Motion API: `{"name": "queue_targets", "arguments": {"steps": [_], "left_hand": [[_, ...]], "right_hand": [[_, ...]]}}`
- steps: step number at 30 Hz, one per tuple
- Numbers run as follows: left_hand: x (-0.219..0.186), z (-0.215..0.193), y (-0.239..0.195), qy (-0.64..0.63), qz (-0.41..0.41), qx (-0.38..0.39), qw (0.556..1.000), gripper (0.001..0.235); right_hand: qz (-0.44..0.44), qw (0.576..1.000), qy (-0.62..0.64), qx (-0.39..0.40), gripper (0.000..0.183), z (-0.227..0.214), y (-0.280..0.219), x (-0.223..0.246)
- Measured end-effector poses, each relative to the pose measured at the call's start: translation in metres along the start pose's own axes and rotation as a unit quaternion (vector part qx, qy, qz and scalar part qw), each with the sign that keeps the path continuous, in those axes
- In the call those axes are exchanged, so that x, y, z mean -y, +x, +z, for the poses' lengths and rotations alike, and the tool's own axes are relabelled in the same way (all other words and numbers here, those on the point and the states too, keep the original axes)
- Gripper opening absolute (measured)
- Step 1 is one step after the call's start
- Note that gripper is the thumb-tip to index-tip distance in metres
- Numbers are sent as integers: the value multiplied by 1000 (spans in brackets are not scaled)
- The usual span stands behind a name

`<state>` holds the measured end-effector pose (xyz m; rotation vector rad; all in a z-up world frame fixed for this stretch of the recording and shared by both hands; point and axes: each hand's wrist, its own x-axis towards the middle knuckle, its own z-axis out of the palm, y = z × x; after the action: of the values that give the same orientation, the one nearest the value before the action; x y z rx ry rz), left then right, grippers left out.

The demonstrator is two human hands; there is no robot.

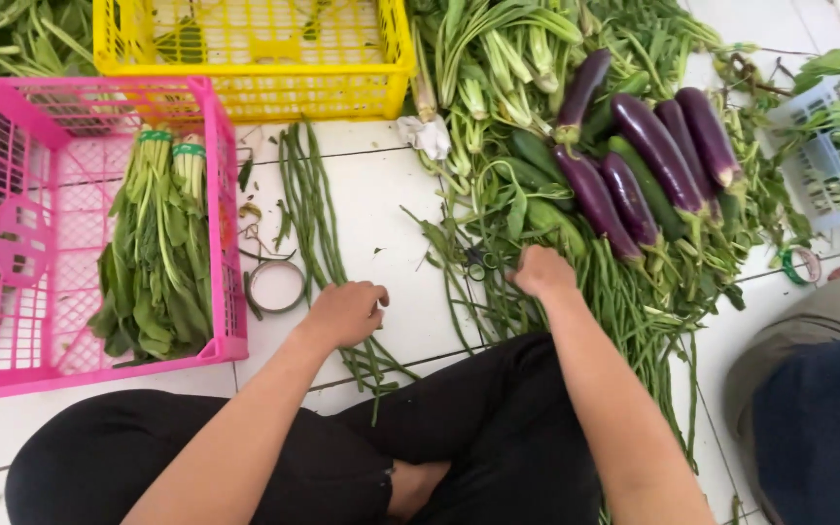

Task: The person sits on a tiled floor surrounded by vegetables, gathering long green beans and leafy greens into bundles. They secure the bundles with green rubber bands and place them into a pink plastic basket.

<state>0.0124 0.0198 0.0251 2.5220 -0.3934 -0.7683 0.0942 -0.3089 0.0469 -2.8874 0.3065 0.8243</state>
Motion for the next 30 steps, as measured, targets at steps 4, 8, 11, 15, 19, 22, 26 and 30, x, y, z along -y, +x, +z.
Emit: {"name": "queue_targets", "arguments": {"steps": [4, 8, 11, 15, 19, 22, 26, 30], "left_hand": [[-2, 1, -6, 10, 1, 8, 1000, 28], [-4, -6, -5, 5, 4, 8, 1000, 27], [-7, -10, -10, -3, 1, 4, 1000, 27], [-9, -15, -8, -13, 18, 15, 1000, 29], [-16, -22, -13, -67, 30, 11, 997, 30], [-22, -27, -17, -118, 46, -15, 992, 35], [-19, -21, -13, -242, 88, -75, 963, 51], [1, 9, 11, -374, 108, -100, 916, 64]], "right_hand": [[-53, 997, 51, 20, 27, 13, 2, -6], [-77, 996, 40, 22, 19, 6, -6, 9], [-92, 994, 49, -28, 15, -17, -36, 25], [-140, 972, 101, -158, 17, -5, -8, 9], [-198, 948, 146, -200, 21, -20, -28, 51], [-321, 900, 195, -221, 20, -22, -42, 98], [-413, 848, 287, -165, 16, -33, -89, 165], [-412, 796, 441, -37, 14, -47, -119, 214]]}}
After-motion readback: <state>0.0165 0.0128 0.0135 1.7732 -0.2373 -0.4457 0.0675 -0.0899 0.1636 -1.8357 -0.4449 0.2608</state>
